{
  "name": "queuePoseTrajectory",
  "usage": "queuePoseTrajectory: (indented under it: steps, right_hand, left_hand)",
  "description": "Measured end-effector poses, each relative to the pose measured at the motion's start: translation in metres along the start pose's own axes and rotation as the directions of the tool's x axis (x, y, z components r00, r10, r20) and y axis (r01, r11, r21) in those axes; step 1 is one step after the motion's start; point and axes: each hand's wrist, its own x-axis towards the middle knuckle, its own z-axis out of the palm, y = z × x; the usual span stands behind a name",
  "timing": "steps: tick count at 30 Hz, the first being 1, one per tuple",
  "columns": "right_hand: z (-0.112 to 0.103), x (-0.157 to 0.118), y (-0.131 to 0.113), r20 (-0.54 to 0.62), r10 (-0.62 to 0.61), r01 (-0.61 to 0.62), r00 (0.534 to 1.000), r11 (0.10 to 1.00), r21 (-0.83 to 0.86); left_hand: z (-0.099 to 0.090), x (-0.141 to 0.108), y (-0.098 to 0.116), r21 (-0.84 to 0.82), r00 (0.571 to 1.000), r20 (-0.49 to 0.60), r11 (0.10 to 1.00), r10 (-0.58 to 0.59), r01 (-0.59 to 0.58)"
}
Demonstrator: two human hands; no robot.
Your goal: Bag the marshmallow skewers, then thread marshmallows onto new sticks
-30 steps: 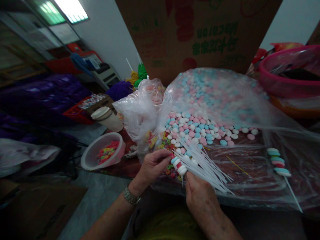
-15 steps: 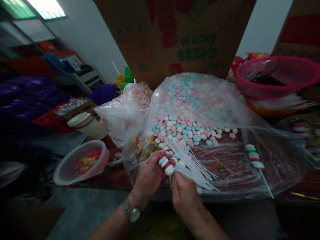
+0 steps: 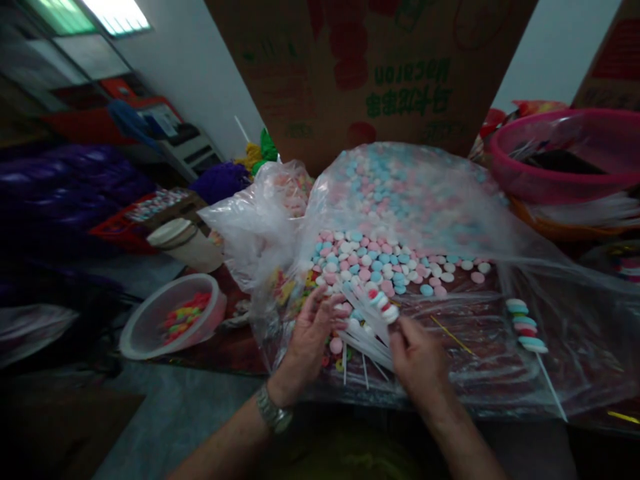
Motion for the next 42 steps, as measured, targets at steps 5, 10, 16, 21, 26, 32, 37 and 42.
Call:
queuePoseTrajectory:
  steps: [5, 10, 16, 21, 26, 32, 37, 42]
  right_hand:
    - [-0.022, 0.068, 0.058, -0.061, 0.273, -0.275, 0.96, 0.881, -0.385]
    - [-0.024, 0.085, 0.068, -0.091, 0.343, -0.351, 0.935, 0.93, -0.105]
    - [-0.037, 0.048, 0.057, -0.042, 0.422, -0.397, 0.906, 0.879, 0.263]
    - [-0.024, 0.035, 0.059, -0.076, 0.322, -0.32, 0.944, 0.946, 0.041]
    - [-0.017, 0.041, 0.067, -0.019, 0.231, -0.226, 0.973, 0.926, -0.301]
    - [-0.029, 0.017, 0.045, 0.026, 0.331, -0.329, 0.943, 0.922, 0.203]
    - [-0.013, -0.001, -0.032, 0.296, 0.161, -0.336, 0.942, 0.391, 0.857]
    - [0.011, 0.003, -0.07, 0.24, 0.171, -0.281, 0.955, 0.274, 0.92]
  left_hand:
    - [-0.058, 0.043, 0.019, 0.837, 0.943, 0.139, 0.473, 0.303, -0.275]
    - [-0.056, 0.067, 0.025, 0.92, 0.933, 0.206, 0.266, 0.296, -0.287]
    - [-0.037, 0.076, 0.028, 0.944, 0.954, 0.214, 0.208, 0.212, -0.258]
    - [-0.035, 0.083, 0.03, 0.95, 0.974, 0.185, 0.228, 0.131, -0.211]
    - [-0.052, 0.08, 0.036, 0.898, 0.971, 0.223, 0.369, 0.092, -0.241]
    - [-0.062, 0.038, 0.04, 0.172, 0.971, 0.197, 0.98, -0.132, 0.098]
    - [-0.02, 0.005, 0.035, -0.195, 0.918, 0.288, 0.922, -0.272, 0.334]
    - [0.007, -0.011, 0.032, -0.107, 0.95, 0.228, 0.964, -0.215, 0.244]
